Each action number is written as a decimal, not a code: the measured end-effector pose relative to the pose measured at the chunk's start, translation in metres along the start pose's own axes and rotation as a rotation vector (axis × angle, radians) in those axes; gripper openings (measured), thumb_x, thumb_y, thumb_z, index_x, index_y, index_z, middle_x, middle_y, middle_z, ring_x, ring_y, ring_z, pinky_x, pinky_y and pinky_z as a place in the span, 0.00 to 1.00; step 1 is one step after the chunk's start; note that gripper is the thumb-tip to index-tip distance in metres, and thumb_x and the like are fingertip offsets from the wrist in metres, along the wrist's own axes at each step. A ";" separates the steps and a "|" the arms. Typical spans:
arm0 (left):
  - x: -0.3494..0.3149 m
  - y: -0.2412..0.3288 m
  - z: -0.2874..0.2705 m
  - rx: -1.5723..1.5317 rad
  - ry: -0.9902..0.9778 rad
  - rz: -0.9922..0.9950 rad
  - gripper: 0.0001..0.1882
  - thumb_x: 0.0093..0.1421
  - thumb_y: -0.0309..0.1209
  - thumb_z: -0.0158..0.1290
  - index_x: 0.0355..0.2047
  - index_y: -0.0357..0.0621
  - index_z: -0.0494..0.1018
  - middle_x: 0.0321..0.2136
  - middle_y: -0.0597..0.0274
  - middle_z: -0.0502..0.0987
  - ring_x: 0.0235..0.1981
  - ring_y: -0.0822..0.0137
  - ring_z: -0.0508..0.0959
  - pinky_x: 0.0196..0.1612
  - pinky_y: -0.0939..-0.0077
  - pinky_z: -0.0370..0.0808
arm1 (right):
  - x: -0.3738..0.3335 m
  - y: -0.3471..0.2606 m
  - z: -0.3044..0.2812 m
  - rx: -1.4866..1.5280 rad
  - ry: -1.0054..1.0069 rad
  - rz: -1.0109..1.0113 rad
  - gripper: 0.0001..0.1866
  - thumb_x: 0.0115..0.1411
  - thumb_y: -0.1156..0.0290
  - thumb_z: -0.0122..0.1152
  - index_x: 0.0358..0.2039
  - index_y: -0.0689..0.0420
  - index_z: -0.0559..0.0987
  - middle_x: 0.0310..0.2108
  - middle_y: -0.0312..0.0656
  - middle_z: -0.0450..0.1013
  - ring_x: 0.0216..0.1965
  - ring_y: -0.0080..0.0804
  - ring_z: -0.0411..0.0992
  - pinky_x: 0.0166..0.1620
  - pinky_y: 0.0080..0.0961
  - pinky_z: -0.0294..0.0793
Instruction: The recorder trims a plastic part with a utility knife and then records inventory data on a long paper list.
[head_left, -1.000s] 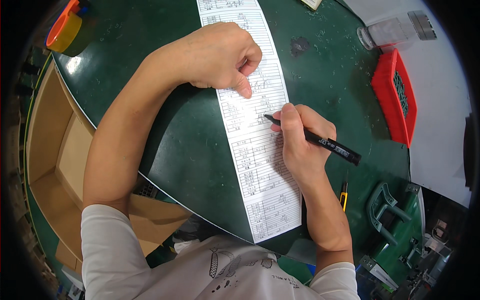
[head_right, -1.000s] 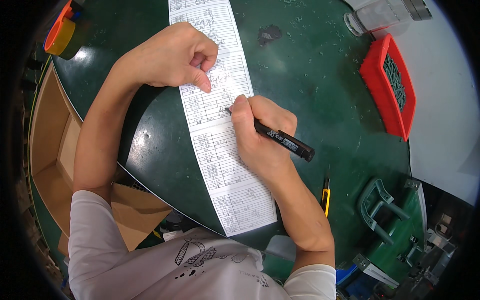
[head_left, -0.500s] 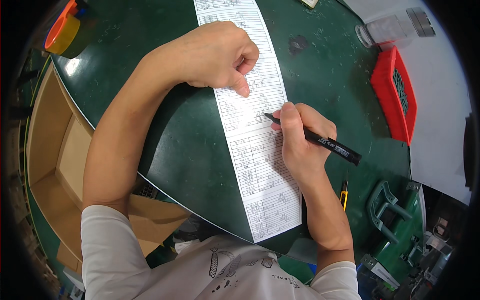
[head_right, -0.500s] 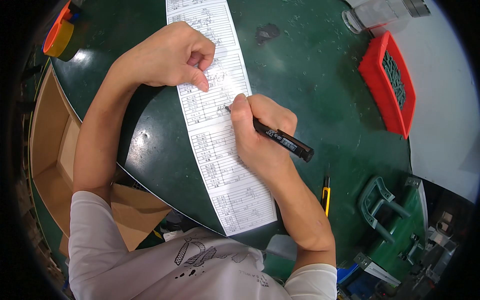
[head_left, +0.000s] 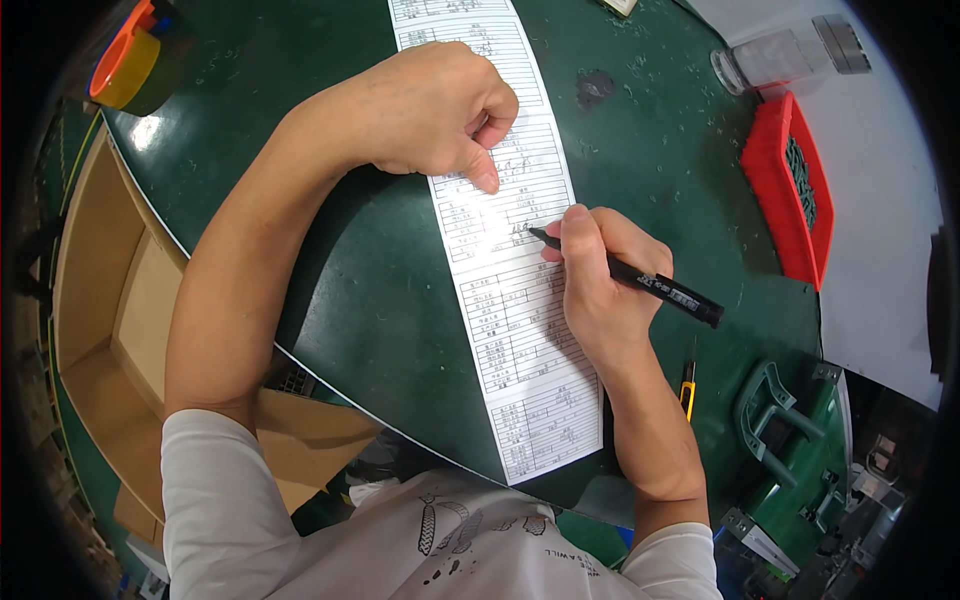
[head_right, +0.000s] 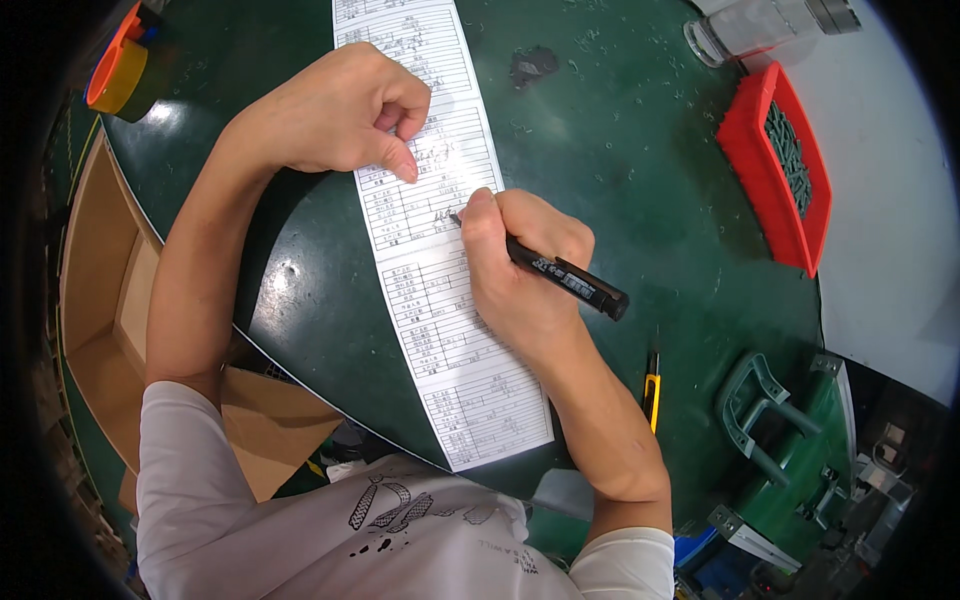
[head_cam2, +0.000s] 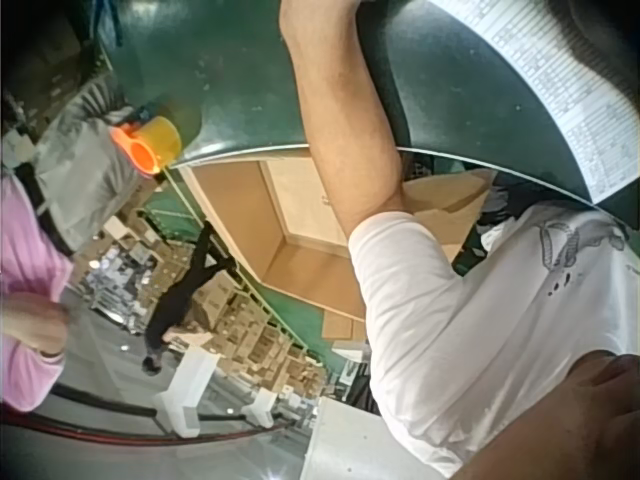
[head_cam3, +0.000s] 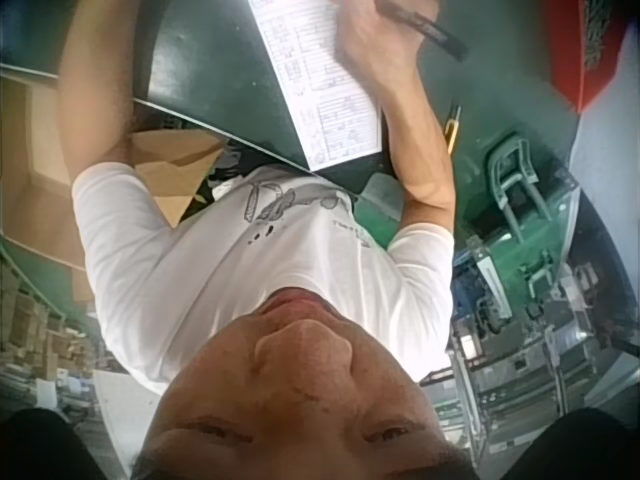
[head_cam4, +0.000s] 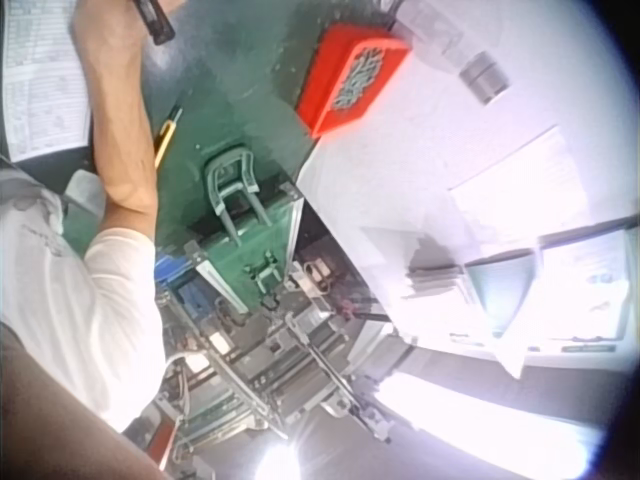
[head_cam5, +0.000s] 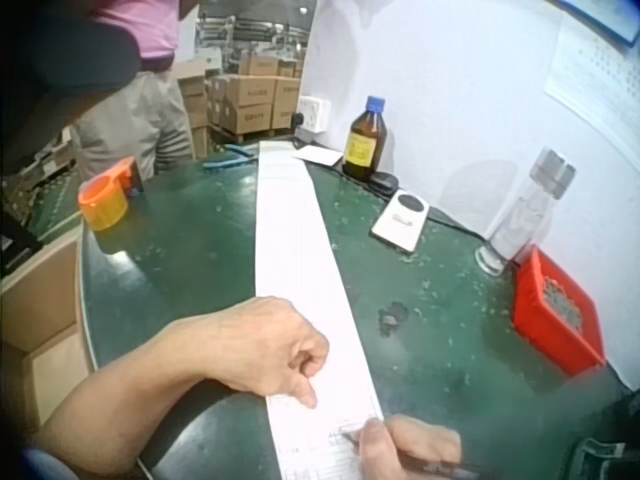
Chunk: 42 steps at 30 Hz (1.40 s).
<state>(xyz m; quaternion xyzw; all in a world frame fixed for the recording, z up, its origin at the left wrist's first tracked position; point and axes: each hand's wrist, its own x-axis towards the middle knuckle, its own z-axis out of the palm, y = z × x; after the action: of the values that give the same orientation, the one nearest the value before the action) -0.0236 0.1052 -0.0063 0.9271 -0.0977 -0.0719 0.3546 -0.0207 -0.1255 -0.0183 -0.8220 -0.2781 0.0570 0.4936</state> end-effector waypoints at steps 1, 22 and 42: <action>0.000 0.000 0.000 0.001 0.005 0.014 0.19 0.36 0.34 0.72 0.20 0.39 0.72 0.13 0.63 0.66 0.16 0.68 0.66 0.21 0.71 0.62 | 0.000 0.000 0.000 0.001 0.011 -0.001 0.19 0.64 0.68 0.54 0.22 0.70 0.79 0.17 0.41 0.73 0.19 0.23 0.72 0.24 0.20 0.68; 0.001 -0.002 0.002 -0.026 -0.029 -0.062 0.19 0.36 0.33 0.72 0.21 0.38 0.73 0.14 0.61 0.69 0.17 0.65 0.69 0.22 0.69 0.63 | 0.003 -0.004 0.000 0.106 0.086 0.157 0.15 0.62 0.71 0.56 0.21 0.65 0.80 0.14 0.38 0.72 0.15 0.20 0.67 0.21 0.21 0.64; 0.001 0.002 0.001 0.007 -0.010 -0.043 0.20 0.35 0.35 0.72 0.21 0.39 0.72 0.13 0.62 0.66 0.16 0.67 0.66 0.21 0.69 0.61 | 0.004 0.002 -0.001 0.095 0.070 0.056 0.14 0.60 0.75 0.56 0.18 0.66 0.77 0.13 0.40 0.71 0.15 0.23 0.66 0.21 0.23 0.63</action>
<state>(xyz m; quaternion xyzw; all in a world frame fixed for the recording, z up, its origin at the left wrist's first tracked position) -0.0230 0.1032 -0.0060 0.9298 -0.0797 -0.0837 0.3495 -0.0167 -0.1248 -0.0186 -0.8066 -0.2344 0.0551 0.5398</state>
